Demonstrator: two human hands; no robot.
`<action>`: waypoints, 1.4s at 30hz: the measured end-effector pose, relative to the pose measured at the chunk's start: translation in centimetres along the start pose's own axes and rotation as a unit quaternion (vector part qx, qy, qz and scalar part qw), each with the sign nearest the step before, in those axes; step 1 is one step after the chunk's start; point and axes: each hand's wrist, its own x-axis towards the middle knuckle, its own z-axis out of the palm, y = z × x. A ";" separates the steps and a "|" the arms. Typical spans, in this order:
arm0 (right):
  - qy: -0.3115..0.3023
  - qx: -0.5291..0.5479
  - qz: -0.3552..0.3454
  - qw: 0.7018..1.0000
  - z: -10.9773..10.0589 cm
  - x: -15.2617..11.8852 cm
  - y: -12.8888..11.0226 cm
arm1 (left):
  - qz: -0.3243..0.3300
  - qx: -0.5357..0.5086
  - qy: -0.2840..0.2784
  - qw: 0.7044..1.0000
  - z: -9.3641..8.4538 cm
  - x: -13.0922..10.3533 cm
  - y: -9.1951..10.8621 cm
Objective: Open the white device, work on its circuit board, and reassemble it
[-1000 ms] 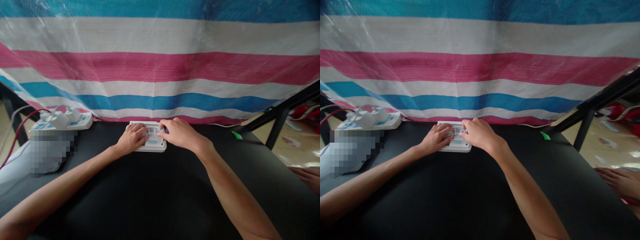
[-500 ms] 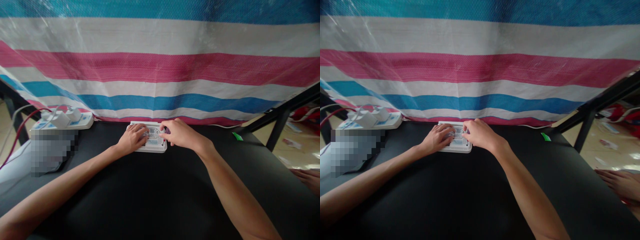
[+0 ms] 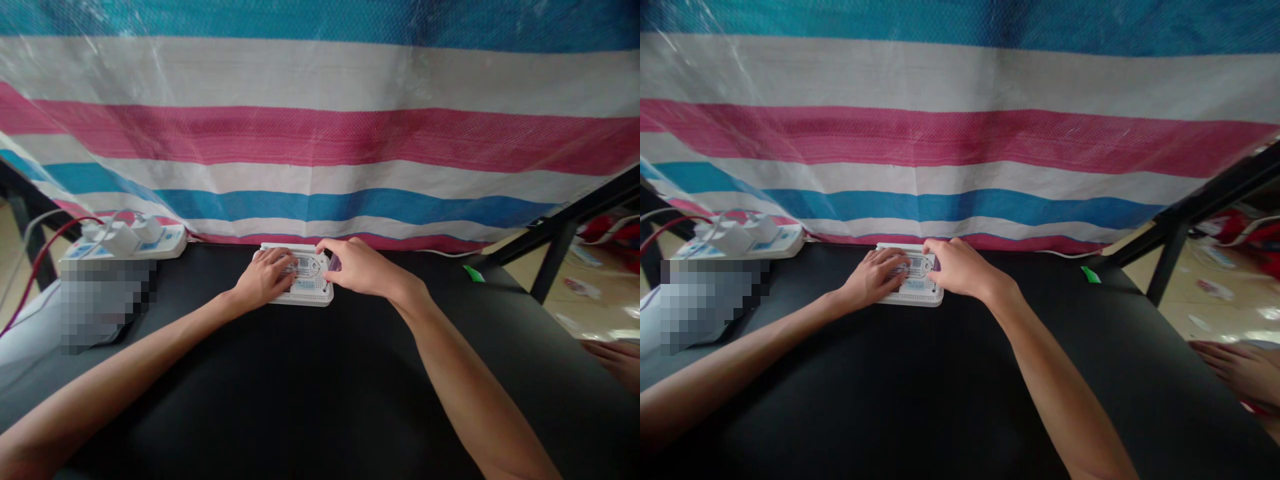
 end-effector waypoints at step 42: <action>-0.045 0.084 0.005 0.995 0.5 0.1 -0.1 | 0.001 -0.001 -0.002 1.000 0.0 0.0 0.0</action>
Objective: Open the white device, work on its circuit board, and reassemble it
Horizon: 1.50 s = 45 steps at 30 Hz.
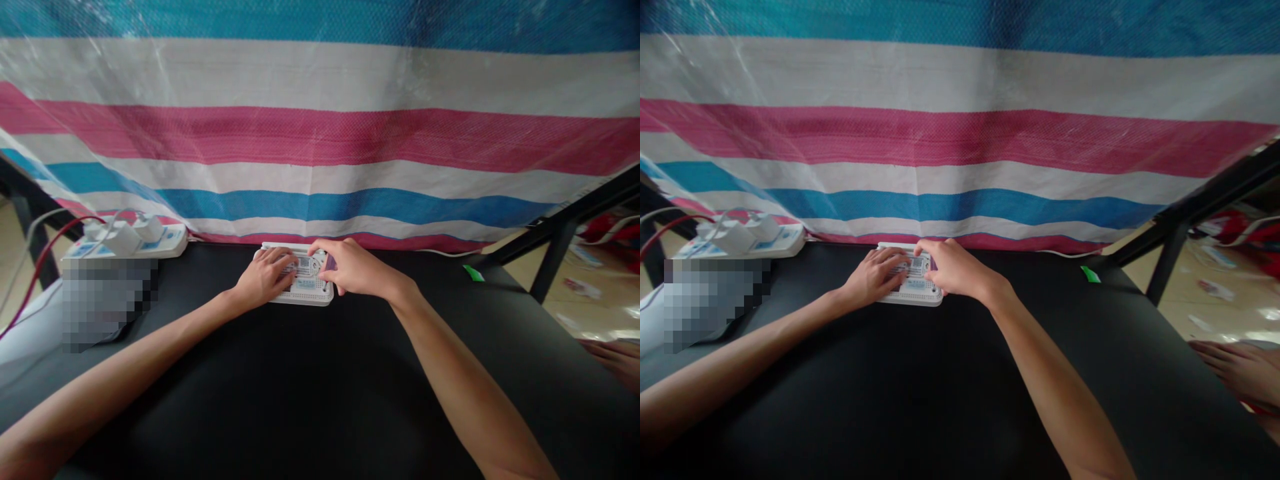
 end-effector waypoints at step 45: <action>0.102 -0.101 -0.022 0.989 0.8 1.0 -0.6 | 0.002 0.010 0.003 1.000 0.2 0.0 0.0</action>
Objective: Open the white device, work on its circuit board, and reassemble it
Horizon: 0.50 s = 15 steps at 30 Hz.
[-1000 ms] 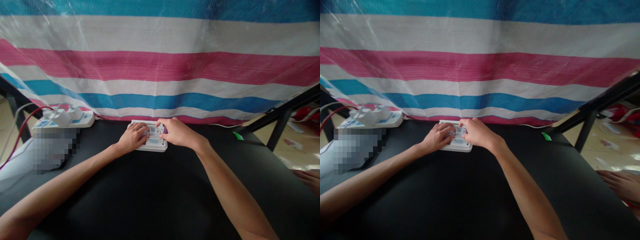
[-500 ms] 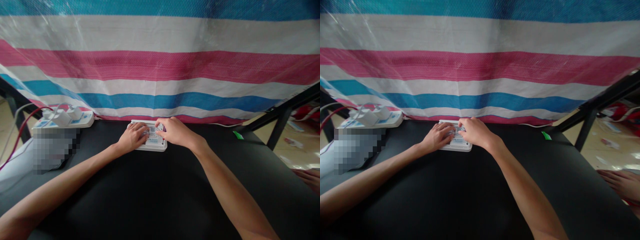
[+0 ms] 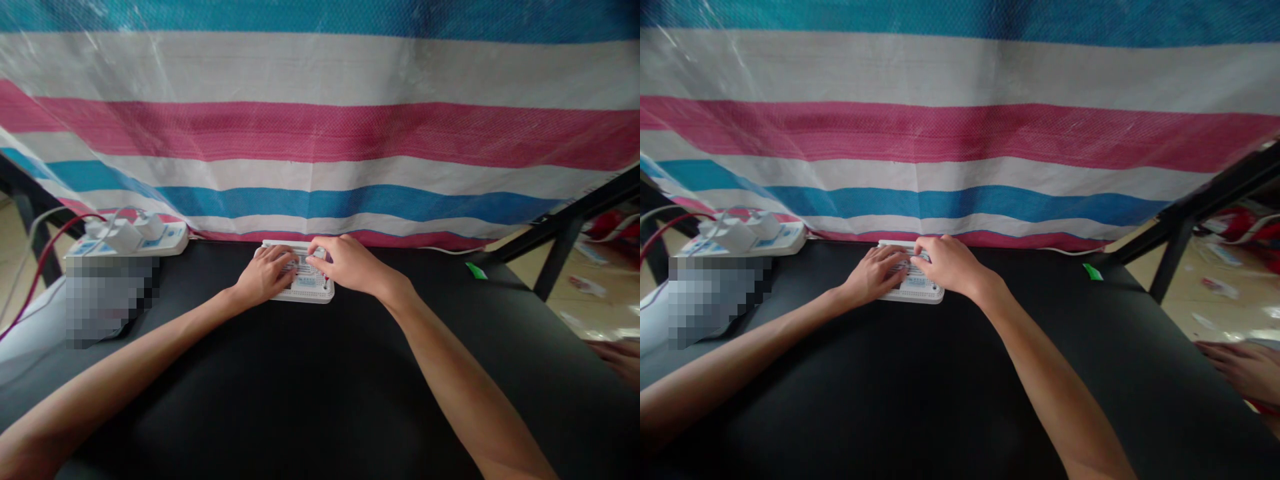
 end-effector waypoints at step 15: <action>0.012 0.070 -0.028 0.997 0.5 0.0 0.3 | -0.002 -0.009 0.007 1.000 0.1 0.0 0.0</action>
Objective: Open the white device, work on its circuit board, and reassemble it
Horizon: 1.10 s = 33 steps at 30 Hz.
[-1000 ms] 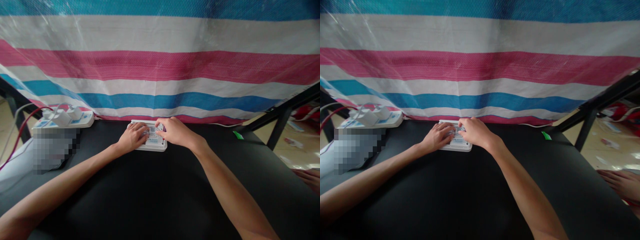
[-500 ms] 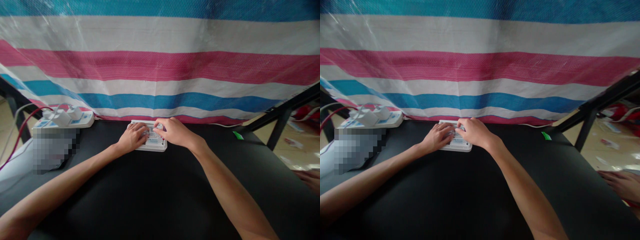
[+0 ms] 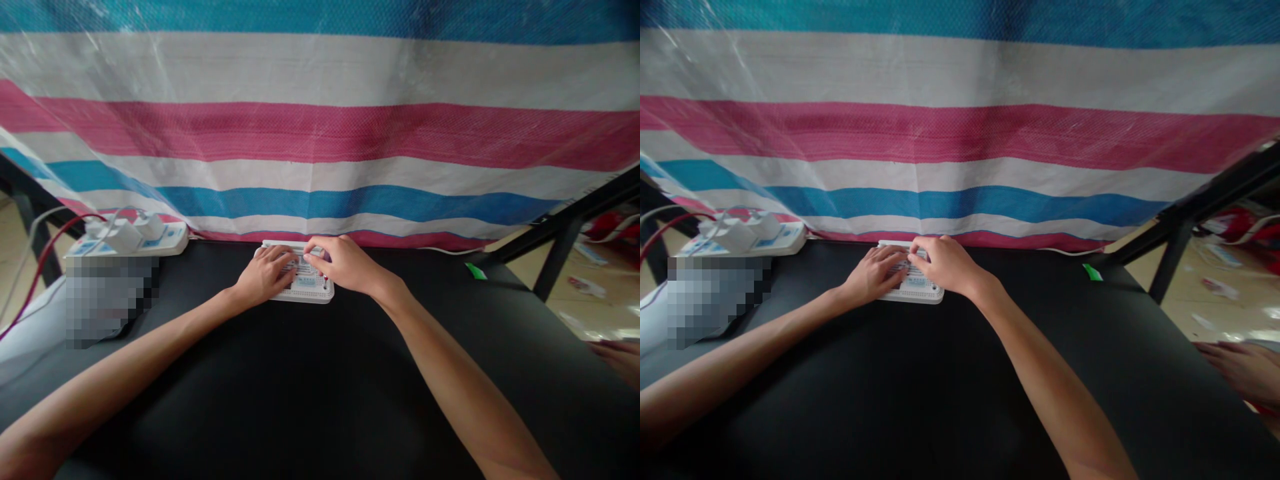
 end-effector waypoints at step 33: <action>-0.118 0.111 0.031 0.986 -1.1 0.1 2.2 | -0.018 0.000 0.006 1.000 0.0 0.0 0.2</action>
